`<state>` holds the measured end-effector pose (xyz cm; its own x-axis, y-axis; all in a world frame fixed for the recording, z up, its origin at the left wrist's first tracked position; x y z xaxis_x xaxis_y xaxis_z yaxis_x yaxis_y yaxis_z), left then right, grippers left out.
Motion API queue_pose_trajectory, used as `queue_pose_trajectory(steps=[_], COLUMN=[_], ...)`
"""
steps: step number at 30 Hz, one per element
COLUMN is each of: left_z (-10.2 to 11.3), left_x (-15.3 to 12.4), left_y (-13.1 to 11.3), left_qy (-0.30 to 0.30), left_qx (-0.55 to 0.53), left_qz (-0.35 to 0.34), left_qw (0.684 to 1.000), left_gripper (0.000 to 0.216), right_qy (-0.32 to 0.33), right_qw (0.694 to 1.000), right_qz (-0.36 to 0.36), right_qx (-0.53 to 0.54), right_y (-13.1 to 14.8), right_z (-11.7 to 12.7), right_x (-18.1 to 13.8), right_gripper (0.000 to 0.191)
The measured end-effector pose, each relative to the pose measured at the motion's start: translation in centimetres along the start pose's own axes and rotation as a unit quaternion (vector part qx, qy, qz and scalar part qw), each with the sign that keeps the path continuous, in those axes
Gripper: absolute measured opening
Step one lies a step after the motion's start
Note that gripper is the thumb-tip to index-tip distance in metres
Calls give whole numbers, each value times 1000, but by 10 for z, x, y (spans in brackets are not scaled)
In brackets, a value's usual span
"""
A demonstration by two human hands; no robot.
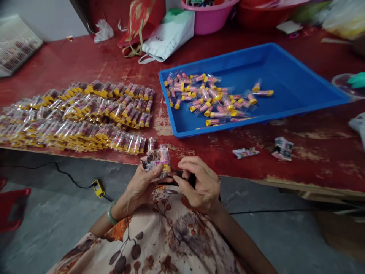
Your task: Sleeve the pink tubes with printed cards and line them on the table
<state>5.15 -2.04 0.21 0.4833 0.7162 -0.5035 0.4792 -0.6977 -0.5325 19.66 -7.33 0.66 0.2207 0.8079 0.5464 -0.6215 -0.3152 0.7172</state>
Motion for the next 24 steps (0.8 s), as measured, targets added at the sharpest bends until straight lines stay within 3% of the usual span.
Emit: queue_pose_trajectory(steps=[5,13,18,24], left_z=[1,-3,-5,-8], left_x=[-3,-3,-5,-7], left_y=[-1,3,5,6], left_qy=[-2,44,41,39], left_qx=[3,8,22,36], left_qz=[6,-15,-28,-16], left_qw=[1000,999,999,998], left_gripper=[33,28,24,24], right_qy=[25,69,80,58], right_qw=[1000,995,989,992], right_qz=[-7,65,99,93], right_qx=[8,-26,-79,-66], right_y=[-3,6,8,9], right_z=[2,0,-3,-2], right_x=[2,9,8,5], right_gripper=[37,63,68,66])
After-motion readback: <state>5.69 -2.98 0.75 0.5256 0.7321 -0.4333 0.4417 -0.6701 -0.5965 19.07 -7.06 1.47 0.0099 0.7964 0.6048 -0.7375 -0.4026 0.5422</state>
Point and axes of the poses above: each hand's wrist, its own x-axis towards the middle knuckle, its own z-axis out of the back of the hand, y = z × x, the point moved 3 cm from there along x, towards the middle knuckle, and after that the axes turned 10 degrees about -x, right-handed, at the moved point
